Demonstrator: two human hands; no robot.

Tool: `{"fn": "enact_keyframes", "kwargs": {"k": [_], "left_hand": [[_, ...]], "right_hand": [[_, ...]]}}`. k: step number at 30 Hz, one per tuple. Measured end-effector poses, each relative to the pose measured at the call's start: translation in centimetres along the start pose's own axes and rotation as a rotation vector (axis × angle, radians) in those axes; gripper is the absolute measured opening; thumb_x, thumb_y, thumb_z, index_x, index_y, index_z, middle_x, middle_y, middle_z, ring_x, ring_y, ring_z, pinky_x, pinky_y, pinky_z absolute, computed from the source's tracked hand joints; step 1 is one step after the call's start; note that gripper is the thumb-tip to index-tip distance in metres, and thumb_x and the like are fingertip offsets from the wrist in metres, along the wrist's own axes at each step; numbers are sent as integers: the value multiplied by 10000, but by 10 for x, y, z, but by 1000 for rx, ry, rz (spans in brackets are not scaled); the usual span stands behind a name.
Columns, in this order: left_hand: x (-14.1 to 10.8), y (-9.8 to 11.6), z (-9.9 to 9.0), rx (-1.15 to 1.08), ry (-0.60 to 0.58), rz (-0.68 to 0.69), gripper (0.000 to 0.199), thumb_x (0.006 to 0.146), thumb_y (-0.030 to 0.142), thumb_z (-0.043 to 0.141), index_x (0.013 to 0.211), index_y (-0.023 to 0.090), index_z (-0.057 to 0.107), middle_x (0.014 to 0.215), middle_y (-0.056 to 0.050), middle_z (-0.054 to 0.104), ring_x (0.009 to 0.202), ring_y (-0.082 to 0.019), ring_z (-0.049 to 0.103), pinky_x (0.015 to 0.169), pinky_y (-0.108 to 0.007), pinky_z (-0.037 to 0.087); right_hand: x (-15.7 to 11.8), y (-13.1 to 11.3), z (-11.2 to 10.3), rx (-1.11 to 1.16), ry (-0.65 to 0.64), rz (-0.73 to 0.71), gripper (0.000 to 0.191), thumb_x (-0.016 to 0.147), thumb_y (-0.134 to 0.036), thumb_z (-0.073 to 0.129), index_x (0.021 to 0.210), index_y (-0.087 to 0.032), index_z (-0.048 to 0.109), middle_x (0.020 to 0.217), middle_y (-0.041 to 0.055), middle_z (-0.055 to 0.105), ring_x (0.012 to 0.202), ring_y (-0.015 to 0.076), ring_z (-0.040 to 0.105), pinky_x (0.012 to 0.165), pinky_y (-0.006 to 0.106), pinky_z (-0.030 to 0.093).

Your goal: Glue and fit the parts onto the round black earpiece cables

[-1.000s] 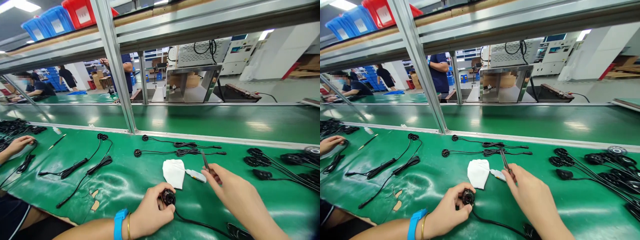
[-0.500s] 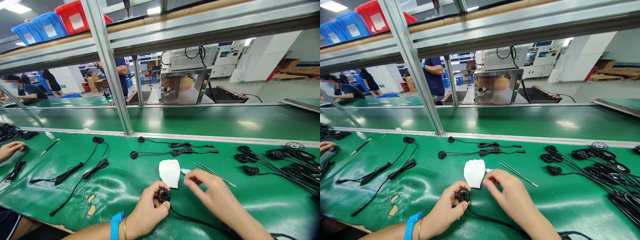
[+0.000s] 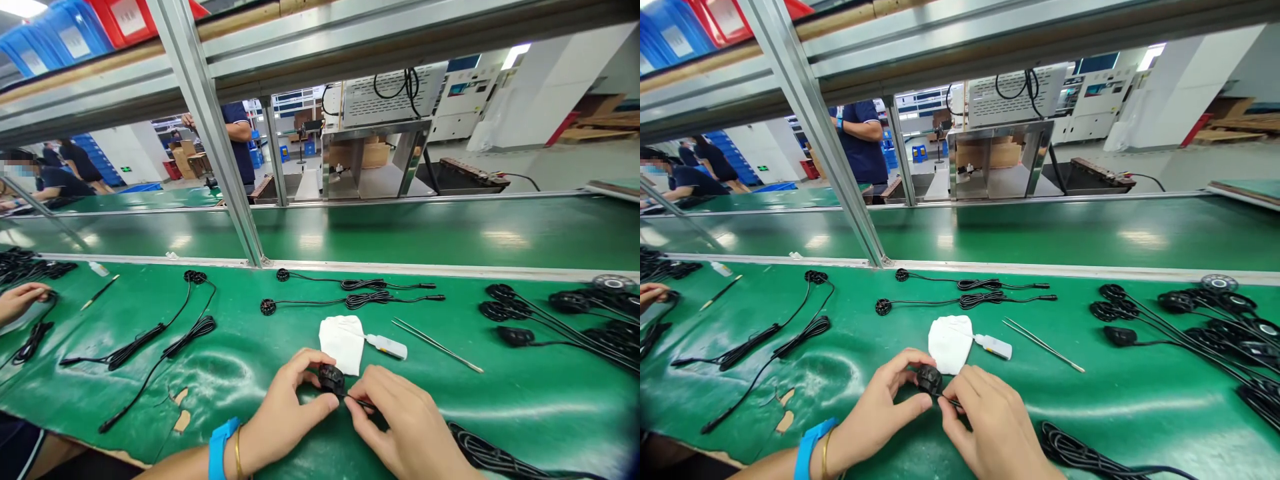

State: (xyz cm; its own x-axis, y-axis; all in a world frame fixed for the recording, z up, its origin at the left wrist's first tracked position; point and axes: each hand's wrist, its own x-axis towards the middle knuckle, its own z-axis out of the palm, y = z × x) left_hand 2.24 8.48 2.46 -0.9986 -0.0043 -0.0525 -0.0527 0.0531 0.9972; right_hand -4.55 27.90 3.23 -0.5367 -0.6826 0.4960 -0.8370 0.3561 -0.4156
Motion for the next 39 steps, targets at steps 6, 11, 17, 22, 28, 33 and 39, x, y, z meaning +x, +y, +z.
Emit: {"fn": "enact_keyframes", "kwargs": {"k": [6,11,17,22,28,33,39], "left_hand": [[-3,2,4,239,69,185,270,823,93,688,1063,211,657,1087,-48,605,1032,-171,570,917,-285,457],[-3,1,5,265,18,209,241,858,131,678,1080,224,670,1054,-52,605,1019,-179,570,921,-301,451],[-4,0,6,302,-32,247,212,919,160,592,1117,230,620,1120,-65,565,1083,-188,533,976,-325,428],[0,3,-3,370,-44,366,393,903,226,562,1288,226,482,1257,-93,480,1206,-219,466,1067,-376,385],[39,-13,-70,879,565,280,457,924,242,518,1362,174,408,1334,-107,444,1272,-227,388,1129,-397,309],[63,-38,-121,873,559,91,533,818,272,656,1308,103,534,1221,-139,533,1176,-306,436,1059,-468,356],[70,-48,-123,812,505,48,368,781,217,690,1138,139,643,1130,-90,603,1102,-254,492,1018,-373,385]], "right_hand": [[1,-4,1,-83,71,-117,118,886,-83,534,826,-182,510,718,3,517,644,139,470,602,293,291],[-2,-6,1,-121,58,-160,137,908,-96,528,791,-166,514,714,18,505,648,146,455,607,310,256],[-2,-5,1,-91,53,-152,121,908,-106,523,803,-167,521,730,19,526,658,144,472,614,297,281],[-3,-7,2,85,-80,-42,105,821,-88,553,786,-183,522,700,-10,541,627,114,507,579,241,344],[-1,-3,-5,139,-220,-21,78,847,-141,588,831,-214,605,785,-16,614,715,118,585,624,222,423],[20,48,-22,-287,-106,71,251,986,-314,461,853,-209,645,819,24,620,724,135,602,640,252,444],[73,134,-23,-591,-203,141,244,900,-174,470,904,-158,714,861,97,620,816,217,615,639,287,411]]}}
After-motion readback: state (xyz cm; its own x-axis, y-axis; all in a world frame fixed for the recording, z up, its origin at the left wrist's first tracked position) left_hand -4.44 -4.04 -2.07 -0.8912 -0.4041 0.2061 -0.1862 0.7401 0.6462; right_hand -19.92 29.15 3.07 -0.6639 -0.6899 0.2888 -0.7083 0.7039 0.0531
